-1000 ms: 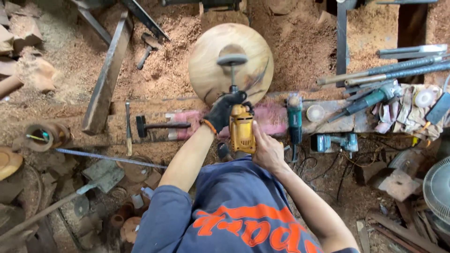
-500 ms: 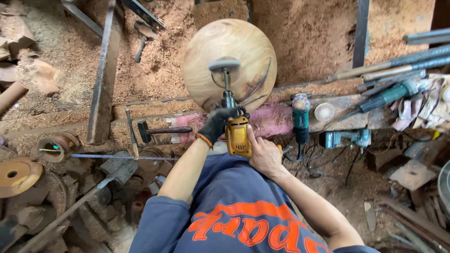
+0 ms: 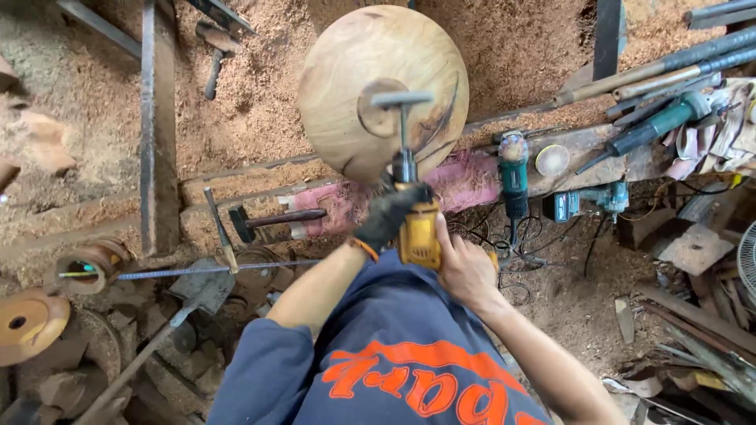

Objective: Using a handheld drill with a sanding disc attachment to sand and polish the surface of a wooden bowl.

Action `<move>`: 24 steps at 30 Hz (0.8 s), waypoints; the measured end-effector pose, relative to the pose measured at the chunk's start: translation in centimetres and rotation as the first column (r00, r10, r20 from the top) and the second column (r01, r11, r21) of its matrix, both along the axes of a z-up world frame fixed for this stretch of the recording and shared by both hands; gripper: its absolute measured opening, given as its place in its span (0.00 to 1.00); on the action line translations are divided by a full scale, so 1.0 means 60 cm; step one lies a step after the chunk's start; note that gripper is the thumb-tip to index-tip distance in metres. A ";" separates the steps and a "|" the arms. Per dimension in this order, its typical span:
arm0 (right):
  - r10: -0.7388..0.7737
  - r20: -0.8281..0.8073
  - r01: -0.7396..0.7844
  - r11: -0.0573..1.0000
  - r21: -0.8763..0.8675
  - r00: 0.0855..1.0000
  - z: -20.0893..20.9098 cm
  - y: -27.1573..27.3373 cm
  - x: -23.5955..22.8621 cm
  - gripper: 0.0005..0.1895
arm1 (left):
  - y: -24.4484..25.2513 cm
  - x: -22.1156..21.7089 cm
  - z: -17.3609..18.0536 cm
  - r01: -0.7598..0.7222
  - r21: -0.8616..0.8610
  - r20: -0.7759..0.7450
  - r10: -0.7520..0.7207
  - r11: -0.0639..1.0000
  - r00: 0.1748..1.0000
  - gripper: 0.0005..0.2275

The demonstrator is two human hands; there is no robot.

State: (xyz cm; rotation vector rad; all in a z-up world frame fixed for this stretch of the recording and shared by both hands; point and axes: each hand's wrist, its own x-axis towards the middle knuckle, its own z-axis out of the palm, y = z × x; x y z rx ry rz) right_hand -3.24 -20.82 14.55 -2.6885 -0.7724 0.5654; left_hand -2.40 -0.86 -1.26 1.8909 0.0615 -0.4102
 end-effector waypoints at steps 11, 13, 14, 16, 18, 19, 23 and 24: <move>-0.052 -0.005 0.052 0.998 -0.038 0.999 0.012 0.049 -0.039 0.45 | 0.059 -0.016 0.045 0.054 -0.078 -0.110 -0.063 0.995 0.992 0.09; -0.052 -0.019 0.051 0.998 -0.036 0.998 0.013 0.049 -0.048 0.45 | 0.052 -0.026 0.050 0.117 0.026 0.076 -0.119 0.993 0.990 0.10; -0.050 -0.042 0.049 0.998 -0.034 0.998 0.014 0.049 -0.057 0.46 | 0.049 -0.037 0.054 0.160 0.138 0.242 -0.190 0.977 0.951 0.11; -0.062 -0.036 0.062 0.998 -0.015 0.997 0.007 0.065 -0.035 0.46 | 0.059 0.018 0.106 -0.141 -0.336 -0.143 0.097 0.931 0.985 0.10; -0.077 -0.028 0.077 0.997 0.003 0.997 0.009 0.080 -0.022 0.47 | 0.073 0.052 0.129 -0.542 -0.572 -0.580 0.164 0.615 0.798 0.11; -0.090 -0.028 0.091 0.996 0.023 0.996 0.016 0.086 -0.017 0.47 | 0.082 0.059 0.126 -0.415 -0.315 -0.612 0.152 0.853 0.776 0.10; -0.111 -0.096 0.114 0.993 0.034 0.989 0.023 0.075 -0.046 0.50 | 0.078 0.001 0.055 0.190 0.264 0.155 -0.236 0.946 0.959 0.12; -0.118 -0.098 0.122 0.992 0.036 0.988 0.025 0.082 -0.040 0.50 | 0.077 0.011 0.070 0.197 0.266 0.153 -0.243 0.944 0.958 0.12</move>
